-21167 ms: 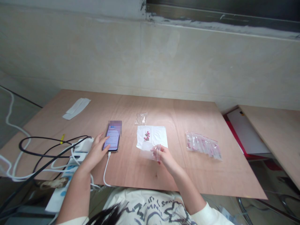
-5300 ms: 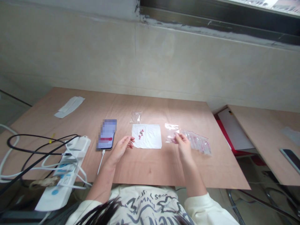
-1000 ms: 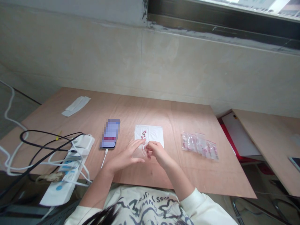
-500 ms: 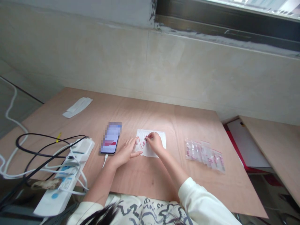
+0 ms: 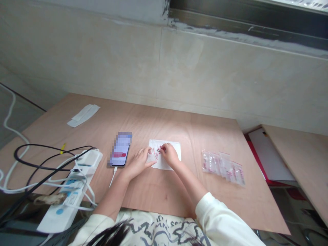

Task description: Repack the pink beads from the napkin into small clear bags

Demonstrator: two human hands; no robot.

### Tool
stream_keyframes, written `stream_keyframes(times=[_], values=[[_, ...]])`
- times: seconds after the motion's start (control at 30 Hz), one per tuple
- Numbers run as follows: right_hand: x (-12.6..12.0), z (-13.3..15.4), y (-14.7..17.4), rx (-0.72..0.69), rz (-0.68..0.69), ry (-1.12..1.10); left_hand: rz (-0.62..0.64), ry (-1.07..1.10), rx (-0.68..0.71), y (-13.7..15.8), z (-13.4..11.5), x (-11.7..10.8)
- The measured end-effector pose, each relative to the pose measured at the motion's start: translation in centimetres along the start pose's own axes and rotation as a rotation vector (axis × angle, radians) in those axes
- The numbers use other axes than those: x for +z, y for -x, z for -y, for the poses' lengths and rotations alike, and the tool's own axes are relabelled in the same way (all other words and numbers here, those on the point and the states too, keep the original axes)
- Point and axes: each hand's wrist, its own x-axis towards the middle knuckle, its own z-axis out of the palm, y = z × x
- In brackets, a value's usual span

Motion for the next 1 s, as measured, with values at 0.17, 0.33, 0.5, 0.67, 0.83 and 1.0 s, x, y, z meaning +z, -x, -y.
stream_keyframes(times=[0.17,0.33,0.5,0.67,0.83,1.0], values=[[0.0,-0.1,0.4,-0.032,-0.038,-0.042,-0.012,-0.047,-0.033,-0.4,-0.2,0.3],[0.4,-0.2,0.5,-0.014,-0.032,0.016,-0.011,-0.082,-0.053,-0.5,-0.5,0.2],[0.4,-0.4,0.3,-0.011,-0.027,0.015,-0.018,-0.057,-0.042,-0.5,-0.2,0.1],[0.1,0.5,0.7,-0.059,-0.018,-0.129,-0.061,0.000,0.003,-0.8,0.4,0.5],[-0.2,1.7,1.3,-0.107,0.130,-0.309,-0.079,0.070,0.021,-0.9,0.5,0.7],[-0.4,0.8,0.2,0.015,-0.010,-0.221,-0.082,0.068,0.021,-0.6,0.7,0.2]])
